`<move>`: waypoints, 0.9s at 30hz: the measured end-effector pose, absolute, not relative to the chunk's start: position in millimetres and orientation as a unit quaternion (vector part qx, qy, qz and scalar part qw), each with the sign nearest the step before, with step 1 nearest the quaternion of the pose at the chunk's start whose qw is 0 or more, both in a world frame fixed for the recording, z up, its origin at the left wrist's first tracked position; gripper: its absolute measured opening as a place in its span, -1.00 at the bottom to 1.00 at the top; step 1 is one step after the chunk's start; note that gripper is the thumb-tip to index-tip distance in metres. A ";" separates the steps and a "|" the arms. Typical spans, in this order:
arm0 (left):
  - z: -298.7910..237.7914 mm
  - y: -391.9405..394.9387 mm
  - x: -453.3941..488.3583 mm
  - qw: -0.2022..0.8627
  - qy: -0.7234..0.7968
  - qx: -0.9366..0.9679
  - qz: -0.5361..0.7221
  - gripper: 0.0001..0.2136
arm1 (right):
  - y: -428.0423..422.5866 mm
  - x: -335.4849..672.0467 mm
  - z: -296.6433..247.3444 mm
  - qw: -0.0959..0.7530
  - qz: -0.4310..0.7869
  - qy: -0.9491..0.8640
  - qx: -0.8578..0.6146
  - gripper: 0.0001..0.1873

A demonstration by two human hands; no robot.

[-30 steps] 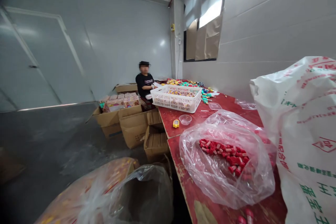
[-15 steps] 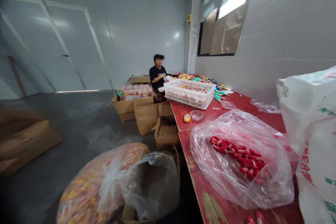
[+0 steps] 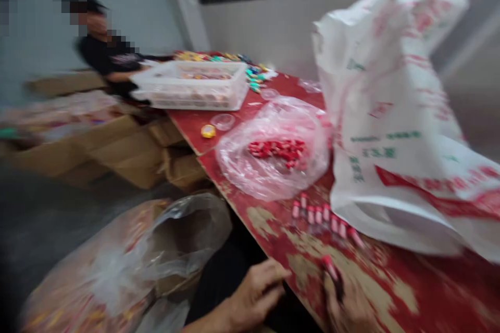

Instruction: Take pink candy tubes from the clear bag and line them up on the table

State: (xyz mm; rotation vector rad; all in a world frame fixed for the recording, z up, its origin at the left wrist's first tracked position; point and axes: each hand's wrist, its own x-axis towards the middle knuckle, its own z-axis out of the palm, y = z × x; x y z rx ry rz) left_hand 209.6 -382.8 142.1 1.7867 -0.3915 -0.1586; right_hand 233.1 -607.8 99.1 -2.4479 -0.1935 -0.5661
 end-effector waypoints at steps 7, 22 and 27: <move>138.8 -367.8 290.4 0.361 -0.232 0.897 0.104 -0.53 | -612.3 226.2 105.2 0.203 -0.273 -0.062 -0.938 -0.68; 140.5 -406.4 356.6 0.224 -0.284 0.932 -0.031 -0.08 | -669.9 273.8 104.6 0.287 -0.260 0.024 -0.922 -0.54; 118.2 -421.6 340.5 0.272 -0.295 0.915 0.035 0.00 | -668.3 285.8 87.7 0.304 -0.246 -0.044 -0.919 -0.68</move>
